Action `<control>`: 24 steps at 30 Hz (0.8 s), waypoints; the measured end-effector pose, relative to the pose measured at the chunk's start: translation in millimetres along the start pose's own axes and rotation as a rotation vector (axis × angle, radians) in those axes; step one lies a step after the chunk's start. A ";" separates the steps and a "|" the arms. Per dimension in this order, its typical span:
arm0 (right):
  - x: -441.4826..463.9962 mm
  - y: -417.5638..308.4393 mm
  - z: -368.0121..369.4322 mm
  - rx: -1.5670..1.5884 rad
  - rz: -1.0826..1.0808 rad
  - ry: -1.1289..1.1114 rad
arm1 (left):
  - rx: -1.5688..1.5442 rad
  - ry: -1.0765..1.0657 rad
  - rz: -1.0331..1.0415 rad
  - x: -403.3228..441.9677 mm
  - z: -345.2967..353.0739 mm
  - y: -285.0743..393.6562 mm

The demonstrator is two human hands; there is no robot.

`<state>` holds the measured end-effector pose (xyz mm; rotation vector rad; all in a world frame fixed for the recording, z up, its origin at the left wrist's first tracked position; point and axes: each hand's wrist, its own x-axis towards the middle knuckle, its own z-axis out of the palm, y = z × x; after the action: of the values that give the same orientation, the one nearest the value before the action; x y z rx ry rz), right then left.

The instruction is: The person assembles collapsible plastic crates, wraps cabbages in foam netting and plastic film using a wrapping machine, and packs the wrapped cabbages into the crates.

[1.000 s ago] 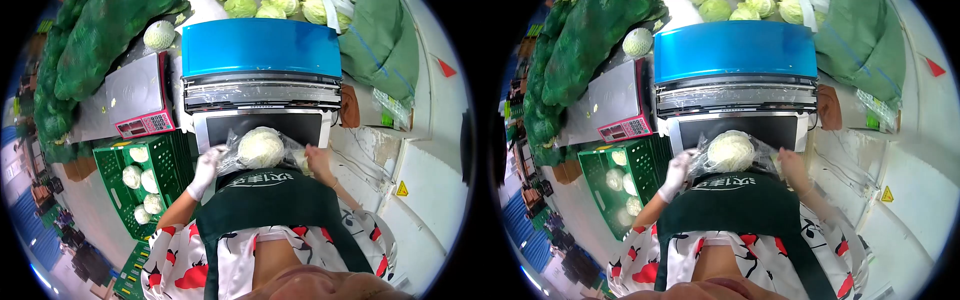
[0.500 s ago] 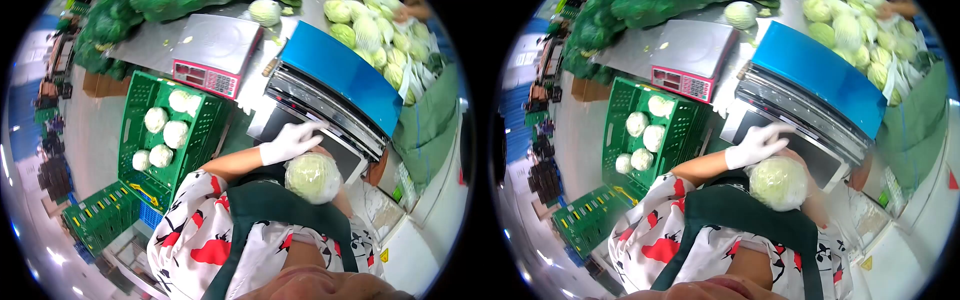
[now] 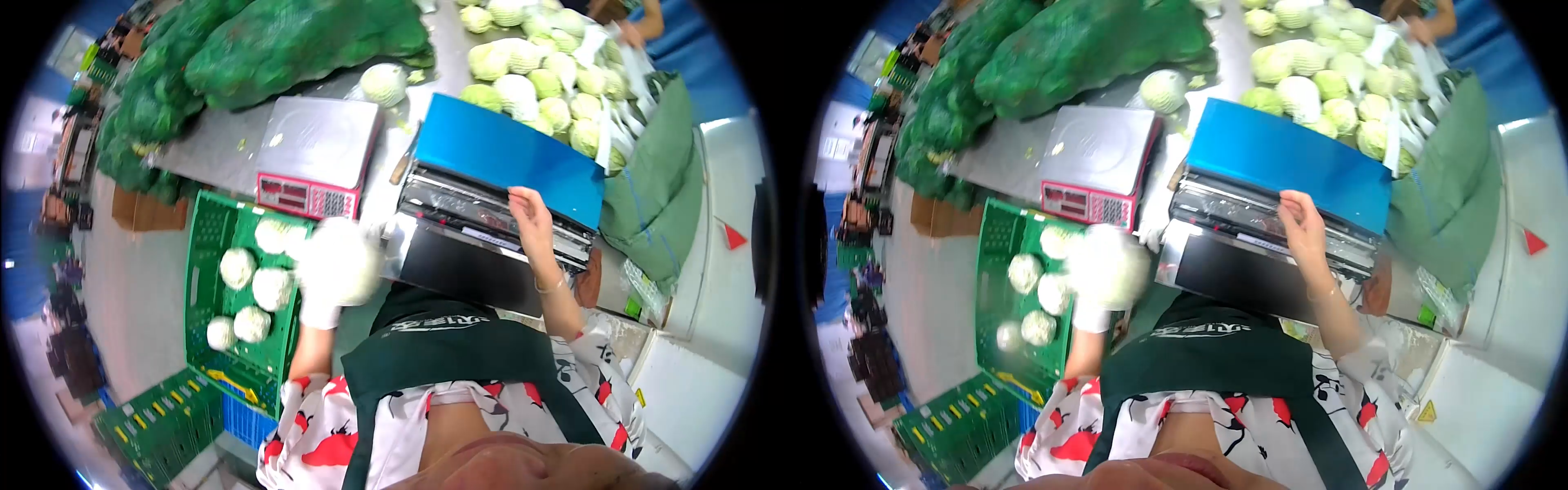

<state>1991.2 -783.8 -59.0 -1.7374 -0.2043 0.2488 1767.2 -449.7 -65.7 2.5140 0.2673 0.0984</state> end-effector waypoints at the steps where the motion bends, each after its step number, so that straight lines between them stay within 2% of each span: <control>1: 15.4 4.0 -6.7 -0.023 0.008 0.023 | -0.264 0.048 -0.134 2.2 -18.8 -17.4; 3: 52.4 12.2 -22.1 -0.082 0.002 0.080 | -2.156 0.384 -0.251 -13.3 -57.6 -88.8; 4: 71.3 17.8 -31.1 -0.120 -0.007 0.113 | -1.890 0.611 -0.407 -12.6 -88.0 -105.3; 6: 111.1 20.0 -49.7 -0.219 -0.005 0.192 | -1.804 0.841 -0.599 -22.8 -114.7 -139.0; 9: 175.5 28.3 -73.9 -0.377 0.021 0.282 | -1.723 0.981 -0.782 -23.3 -129.1 -171.7; 11: 227.6 48.3 -91.9 -0.451 -0.002 0.286 | -1.515 0.913 -0.821 5.4 -124.9 -182.5; 12: 254.4 48.9 -96.9 -0.533 0.040 0.285 | -1.428 0.789 -0.690 18.8 -115.9 -190.0; 13: 277.6 53.4 -98.8 -0.609 -0.023 0.305 | -1.057 0.844 -0.722 46.2 -101.1 -171.1; 14: 299.7 58.4 -98.4 -0.683 -0.085 0.325 | -1.165 0.770 -0.752 80.3 -92.5 -172.1; 15: 322.8 57.0 -97.2 -0.629 0.065 0.220 | -1.132 0.675 -0.511 115.6 -73.9 -134.0; 17: 359.9 48.5 -91.9 -0.504 0.356 0.004 | -1.070 0.475 -0.410 184.2 -54.1 -53.9; 19: 369.6 50.6 -79.5 -0.094 0.492 -0.087 | -1.031 0.356 -0.356 224.3 -31.9 -3.0; 20: 375.9 54.8 -75.4 0.114 0.554 -0.133 | -1.009 0.318 -0.327 236.4 -21.8 13.5; 24: 412.2 111.2 -73.3 0.286 0.532 -0.276 | -1.051 0.102 -0.221 257.0 -3.2 43.2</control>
<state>2407.1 -760.0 -177.3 -1.4409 0.0980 0.8669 2025.1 -427.7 -35.7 1.4305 0.4012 0.2124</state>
